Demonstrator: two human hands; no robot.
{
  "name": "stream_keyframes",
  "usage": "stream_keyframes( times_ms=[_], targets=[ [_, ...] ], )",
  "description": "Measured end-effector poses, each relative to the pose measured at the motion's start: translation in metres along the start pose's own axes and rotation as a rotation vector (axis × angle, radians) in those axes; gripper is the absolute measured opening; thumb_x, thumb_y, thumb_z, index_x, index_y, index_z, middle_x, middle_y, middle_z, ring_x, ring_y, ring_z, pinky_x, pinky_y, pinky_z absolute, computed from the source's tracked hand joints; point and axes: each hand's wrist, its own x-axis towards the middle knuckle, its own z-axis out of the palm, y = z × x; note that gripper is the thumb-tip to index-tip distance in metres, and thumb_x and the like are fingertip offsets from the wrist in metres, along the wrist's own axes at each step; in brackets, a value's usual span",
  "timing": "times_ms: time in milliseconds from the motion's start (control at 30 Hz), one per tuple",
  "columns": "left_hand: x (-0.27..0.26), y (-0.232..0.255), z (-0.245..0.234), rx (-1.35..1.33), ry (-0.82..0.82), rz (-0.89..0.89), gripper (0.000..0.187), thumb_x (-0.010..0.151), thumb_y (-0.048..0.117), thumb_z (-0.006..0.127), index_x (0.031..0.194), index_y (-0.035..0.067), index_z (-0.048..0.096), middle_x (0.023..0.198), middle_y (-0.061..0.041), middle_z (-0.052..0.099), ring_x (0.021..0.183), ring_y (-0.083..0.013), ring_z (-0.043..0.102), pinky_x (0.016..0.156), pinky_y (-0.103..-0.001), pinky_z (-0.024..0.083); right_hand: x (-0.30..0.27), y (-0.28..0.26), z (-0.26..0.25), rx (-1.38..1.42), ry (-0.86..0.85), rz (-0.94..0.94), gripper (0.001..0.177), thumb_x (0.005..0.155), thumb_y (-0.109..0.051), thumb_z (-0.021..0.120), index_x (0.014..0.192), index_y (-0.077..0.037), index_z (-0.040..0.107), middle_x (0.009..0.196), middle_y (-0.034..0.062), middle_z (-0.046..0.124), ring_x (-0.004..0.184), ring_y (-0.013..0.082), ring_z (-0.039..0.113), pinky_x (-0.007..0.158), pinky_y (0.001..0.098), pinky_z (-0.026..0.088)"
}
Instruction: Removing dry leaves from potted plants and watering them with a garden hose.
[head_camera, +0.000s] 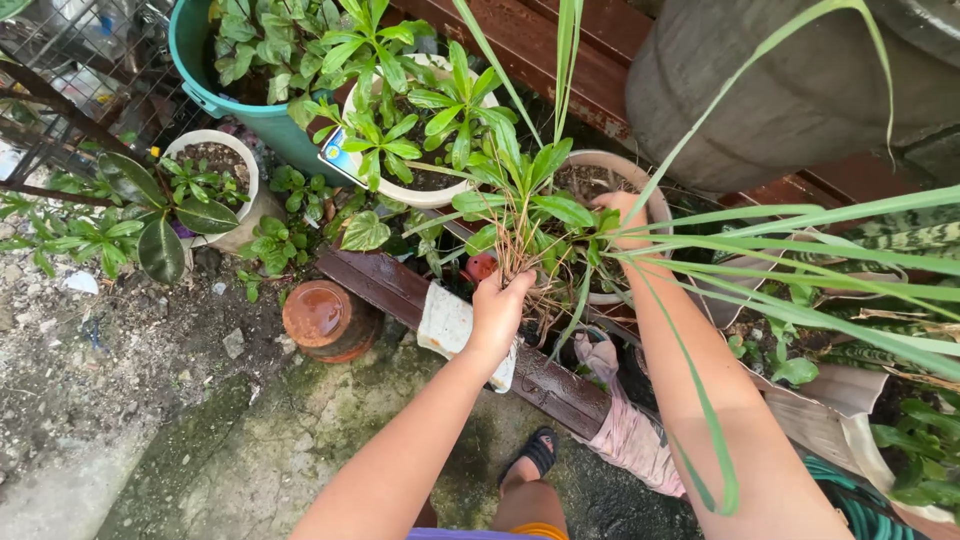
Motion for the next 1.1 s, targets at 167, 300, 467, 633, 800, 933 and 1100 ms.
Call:
stream_keyframes(
  times_ms=[167, 300, 467, 633, 800, 933, 1100],
  targets=[
    [0.003, -0.005, -0.001, -0.007, -0.003, 0.067, 0.028, 0.088, 0.027, 0.069, 0.103, 0.004, 0.076, 0.084, 0.000, 0.070, 0.073, -0.0081, 0.057, 0.067, -0.026, 0.047, -0.058, -0.091, -0.045, -0.244, 0.242, -0.012, 0.016, 0.098, -0.006, 0.065, 0.107, 0.001, 0.077, 0.088, 0.0131, 0.076, 0.072, 0.0190, 0.073, 0.063, 0.0301, 0.061],
    [0.003, -0.012, 0.003, -0.027, -0.005, -0.059, 0.028, 0.091, 0.028, 0.071, 0.102, 0.003, 0.075, 0.075, -0.003, 0.056, 0.065, -0.0153, 0.045, 0.056, -0.034, 0.037, -0.079, -0.055, -0.065, -0.112, 0.529, -0.080, 0.027, 0.086, -0.004, 0.078, 0.111, 0.003, 0.073, 0.089, 0.0112, 0.074, 0.075, 0.0154, 0.072, 0.066, 0.0282, 0.060],
    [0.000, -0.038, -0.002, -0.078, -0.039, -0.025, 0.028, 0.089, 0.028, 0.071, 0.104, 0.005, 0.076, 0.081, 0.002, 0.065, 0.071, -0.0086, 0.054, 0.063, -0.026, 0.043, -0.169, -0.016, -0.036, 0.087, 0.688, -0.333, 0.019, 0.093, -0.005, 0.078, 0.107, 0.008, 0.075, 0.094, 0.0072, 0.073, 0.087, 0.0119, 0.064, 0.078, 0.0281, 0.053],
    [-0.022, -0.036, -0.016, -0.057, -0.054, -0.171, 0.033, 0.087, 0.030, 0.070, 0.111, 0.008, 0.074, 0.082, 0.002, 0.064, 0.066, -0.0083, 0.052, 0.056, -0.028, 0.041, -0.262, -0.030, -0.010, 0.381, 0.757, -0.227, 0.018, 0.095, -0.006, 0.076, 0.107, 0.007, 0.072, 0.092, 0.0019, 0.070, 0.083, 0.0106, 0.061, 0.078, 0.0255, 0.051],
    [-0.032, -0.055, -0.038, -0.019, -0.062, -0.270, 0.035, 0.088, 0.031, 0.071, 0.113, 0.007, 0.071, 0.087, 0.000, 0.065, 0.070, -0.0133, 0.053, 0.056, -0.032, 0.042, -0.359, -0.093, 0.004, 0.212, 0.779, -0.177, 0.016, 0.100, -0.007, 0.071, 0.109, 0.005, 0.069, 0.089, 0.0052, 0.071, 0.081, 0.0143, 0.065, 0.079, 0.0269, 0.052],
    [-0.045, -0.052, -0.053, -0.030, -0.119, -0.196, 0.037, 0.088, 0.030, 0.072, 0.116, 0.006, 0.072, 0.101, -0.001, 0.074, 0.086, -0.0109, 0.066, 0.073, -0.027, 0.053, -0.412, -0.108, 0.033, -0.011, 0.807, -0.245, 0.014, 0.100, -0.007, 0.071, 0.109, 0.004, 0.068, 0.099, 0.0093, 0.070, 0.093, 0.0174, 0.064, 0.088, 0.0291, 0.052],
    [-0.056, -0.042, -0.083, -0.044, -0.124, -0.356, 0.041, 0.089, 0.030, 0.070, 0.121, 0.005, 0.067, 0.106, -0.006, 0.072, 0.092, -0.0183, 0.066, 0.077, -0.035, 0.053, -0.439, -0.093, 0.107, 1.305, 0.460, 0.108, 0.012, 0.094, -0.001, 0.076, 0.104, 0.006, 0.077, 0.108, 0.0158, 0.067, 0.092, 0.0254, 0.066, 0.083, 0.0373, 0.056]
  ],
)
